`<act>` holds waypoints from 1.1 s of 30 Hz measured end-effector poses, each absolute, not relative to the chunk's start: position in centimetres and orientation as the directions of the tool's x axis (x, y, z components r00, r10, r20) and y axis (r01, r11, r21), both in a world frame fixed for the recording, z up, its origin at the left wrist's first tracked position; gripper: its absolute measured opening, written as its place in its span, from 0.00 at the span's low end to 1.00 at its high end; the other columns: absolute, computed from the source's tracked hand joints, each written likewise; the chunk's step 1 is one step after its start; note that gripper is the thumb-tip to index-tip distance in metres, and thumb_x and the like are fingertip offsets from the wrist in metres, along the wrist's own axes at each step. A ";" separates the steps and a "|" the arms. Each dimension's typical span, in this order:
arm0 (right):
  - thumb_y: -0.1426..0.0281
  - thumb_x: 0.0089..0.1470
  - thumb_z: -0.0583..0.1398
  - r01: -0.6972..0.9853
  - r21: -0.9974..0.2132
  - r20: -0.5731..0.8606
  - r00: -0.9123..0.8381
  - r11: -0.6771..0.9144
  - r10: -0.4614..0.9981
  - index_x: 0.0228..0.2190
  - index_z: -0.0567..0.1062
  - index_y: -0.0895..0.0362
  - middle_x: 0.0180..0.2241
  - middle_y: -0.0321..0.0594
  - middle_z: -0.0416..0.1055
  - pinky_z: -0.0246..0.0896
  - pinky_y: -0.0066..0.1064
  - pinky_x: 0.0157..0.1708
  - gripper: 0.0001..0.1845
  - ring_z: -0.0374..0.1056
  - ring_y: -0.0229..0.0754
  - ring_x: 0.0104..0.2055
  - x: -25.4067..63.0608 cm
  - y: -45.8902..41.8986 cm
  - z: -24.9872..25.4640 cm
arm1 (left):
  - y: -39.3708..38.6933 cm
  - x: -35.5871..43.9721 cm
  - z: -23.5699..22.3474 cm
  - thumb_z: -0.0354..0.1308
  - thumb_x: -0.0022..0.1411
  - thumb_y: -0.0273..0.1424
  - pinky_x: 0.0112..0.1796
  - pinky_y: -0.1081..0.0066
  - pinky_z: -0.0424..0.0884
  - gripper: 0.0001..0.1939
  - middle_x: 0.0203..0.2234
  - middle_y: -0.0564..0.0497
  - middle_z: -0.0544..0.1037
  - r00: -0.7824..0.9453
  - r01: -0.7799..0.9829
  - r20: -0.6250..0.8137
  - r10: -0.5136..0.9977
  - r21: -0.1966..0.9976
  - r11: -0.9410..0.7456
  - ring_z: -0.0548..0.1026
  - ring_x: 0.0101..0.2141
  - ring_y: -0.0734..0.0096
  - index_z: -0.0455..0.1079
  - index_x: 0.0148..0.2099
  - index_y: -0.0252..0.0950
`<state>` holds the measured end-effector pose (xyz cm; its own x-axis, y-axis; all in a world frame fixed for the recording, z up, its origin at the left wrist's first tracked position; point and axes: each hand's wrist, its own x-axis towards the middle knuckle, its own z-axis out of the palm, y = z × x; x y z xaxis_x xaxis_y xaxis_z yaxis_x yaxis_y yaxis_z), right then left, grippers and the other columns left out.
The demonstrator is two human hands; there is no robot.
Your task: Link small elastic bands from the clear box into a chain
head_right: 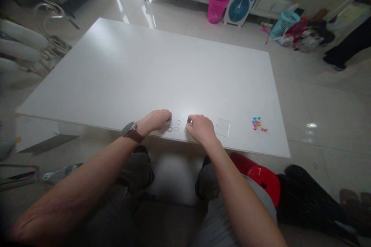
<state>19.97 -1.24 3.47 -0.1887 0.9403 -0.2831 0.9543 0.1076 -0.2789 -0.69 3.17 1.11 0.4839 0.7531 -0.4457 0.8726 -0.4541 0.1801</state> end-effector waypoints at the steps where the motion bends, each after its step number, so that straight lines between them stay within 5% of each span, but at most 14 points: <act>1: 0.67 0.58 0.59 0.954 -0.279 -0.283 -0.189 0.107 0.940 0.37 0.81 0.51 0.35 0.39 0.79 0.54 0.30 0.33 0.10 0.72 0.44 0.36 20.0 -1.3 3.5 | 3.1 -0.7 1.0 0.52 0.61 0.25 0.33 0.68 0.69 0.13 0.32 0.37 0.81 0.487 0.871 -0.434 0.758 0.174 -0.460 0.80 0.33 0.59 0.79 0.33 0.30; 8: 0.67 0.59 0.60 0.948 -0.299 -0.278 -0.192 0.105 0.941 0.36 0.81 0.52 0.35 0.39 0.79 0.55 0.31 0.34 0.09 0.71 0.43 0.36 20.1 -1.1 3.6 | 3.8 -0.9 1.1 0.53 0.60 0.25 0.32 0.70 0.67 0.12 0.30 0.40 0.81 0.508 0.861 -0.409 0.758 0.269 -0.432 0.78 0.30 0.64 0.77 0.31 0.31; 16: 0.68 0.60 0.63 0.754 -0.624 -0.067 -0.316 0.207 0.946 0.40 0.79 0.58 0.40 0.43 0.77 0.62 0.30 0.41 0.08 0.71 0.42 0.40 19.2 -0.8 2.7 | 4.1 -0.7 3.0 0.54 0.63 0.31 0.28 0.73 0.63 0.08 0.25 0.51 0.77 0.634 0.624 -0.286 0.718 0.738 -0.257 0.71 0.25 0.73 0.73 0.38 0.34; 20: 0.73 0.61 0.58 0.612 -0.785 -0.094 -0.265 0.092 0.960 0.38 0.80 0.56 0.35 0.39 0.79 0.64 0.29 0.41 0.10 0.73 0.40 0.37 18.9 -0.7 2.9 | 4.0 -0.5 3.4 0.55 0.62 0.30 0.29 0.74 0.63 0.07 0.24 0.53 0.75 0.625 0.551 -0.228 0.746 0.806 -0.216 0.69 0.26 0.75 0.72 0.36 0.33; 25: 0.64 0.58 0.63 0.367 -0.930 -0.109 -0.192 -0.032 0.975 0.35 0.80 0.58 0.33 0.40 0.80 0.67 0.31 0.39 0.10 0.75 0.41 0.36 19.1 -0.6 2.6 | 4.1 -0.4 2.9 0.58 0.61 0.28 0.32 0.75 0.67 0.04 0.26 0.54 0.75 0.611 0.428 -0.165 0.775 0.892 -0.148 0.71 0.28 0.76 0.70 0.40 0.33; 33: 0.67 0.50 0.65 0.338 -0.939 -0.117 -0.120 -0.070 0.986 0.32 0.80 0.58 0.30 0.40 0.79 0.68 0.31 0.35 0.08 0.75 0.41 0.33 19.4 -0.5 2.1 | 4.5 -0.8 2.6 0.58 0.63 0.32 0.34 0.74 0.69 0.07 0.29 0.51 0.78 0.617 0.404 -0.146 0.773 0.902 -0.152 0.76 0.31 0.73 0.70 0.42 0.34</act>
<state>19.38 -0.53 2.06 -0.1199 0.9859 -0.1171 0.3376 -0.0704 -0.9386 -0.83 4.48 2.56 0.6175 0.7728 -0.1465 0.4038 -0.1516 0.9022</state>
